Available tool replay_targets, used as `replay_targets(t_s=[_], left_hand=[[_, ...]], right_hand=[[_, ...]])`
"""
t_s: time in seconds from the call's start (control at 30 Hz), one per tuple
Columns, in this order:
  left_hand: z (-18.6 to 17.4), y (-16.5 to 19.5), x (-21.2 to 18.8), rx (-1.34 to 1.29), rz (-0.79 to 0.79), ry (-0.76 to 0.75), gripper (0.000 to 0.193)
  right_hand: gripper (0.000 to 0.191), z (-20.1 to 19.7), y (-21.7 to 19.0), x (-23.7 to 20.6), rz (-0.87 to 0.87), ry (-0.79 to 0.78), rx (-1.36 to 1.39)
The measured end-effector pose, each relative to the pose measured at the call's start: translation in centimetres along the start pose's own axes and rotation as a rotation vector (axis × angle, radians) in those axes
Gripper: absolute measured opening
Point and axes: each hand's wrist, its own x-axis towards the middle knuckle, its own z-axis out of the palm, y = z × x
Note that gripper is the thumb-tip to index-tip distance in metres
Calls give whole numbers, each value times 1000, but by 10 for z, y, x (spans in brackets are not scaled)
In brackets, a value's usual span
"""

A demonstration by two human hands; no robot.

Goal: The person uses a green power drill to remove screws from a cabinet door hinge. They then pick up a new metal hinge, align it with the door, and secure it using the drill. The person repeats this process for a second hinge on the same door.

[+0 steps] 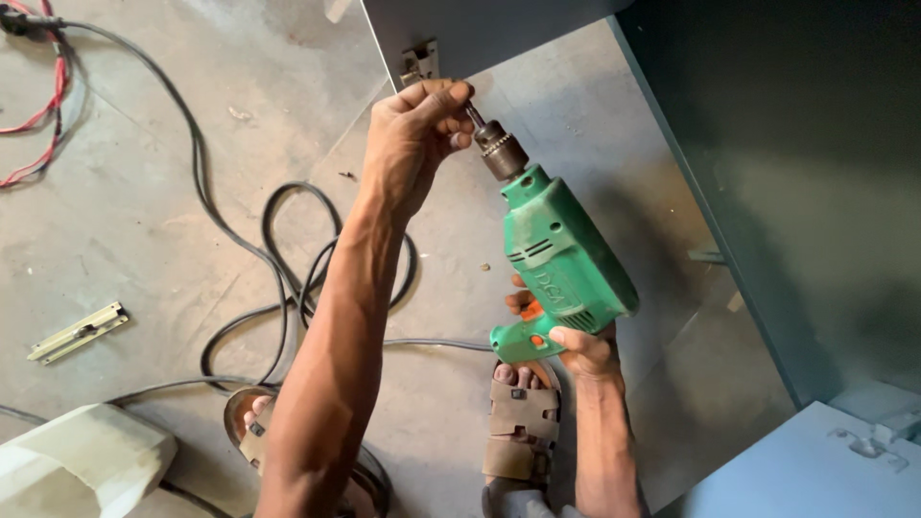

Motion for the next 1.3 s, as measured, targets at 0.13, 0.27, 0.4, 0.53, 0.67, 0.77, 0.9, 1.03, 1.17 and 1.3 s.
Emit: replay_targets(t_s=[0.13, 0.27, 0.4, 0.53, 0.67, 0.77, 0.9, 1.03, 1.17, 1.3], left_hand=[[1, -16, 1, 23, 30, 64, 23], [1, -23, 6, 189, 174, 151, 30], [-3, -18, 11, 291, 218, 186, 29], [-4, -11, 11, 362, 200, 196, 27], [-2, -8, 14, 366, 202, 197, 25], [-2, -10, 15, 321, 202, 194, 23], [-5, -12, 15, 306, 237, 191, 22], [-6, -14, 15, 279, 246, 185, 21], [-8, -15, 14, 264, 258, 205, 20], [-9, -16, 13, 257, 271, 196, 20]], right_hand=[[77, 9, -3, 3, -17, 39, -56], [71, 16, 4, 10, -44, 59, -128], [60, 26, 20, 10, -110, 146, -257], [46, 34, 33, 12, -189, 117, -327], [50, 37, 39, 15, -217, 122, -346], [49, 37, 40, 16, -237, 106, -357], [53, 38, 45, 17, -272, 79, -301], [57, 39, 46, 18, -268, 98, -327], [58, 36, 43, 19, -268, 83, -359], [56, 34, 42, 20, -275, 84, -415]])
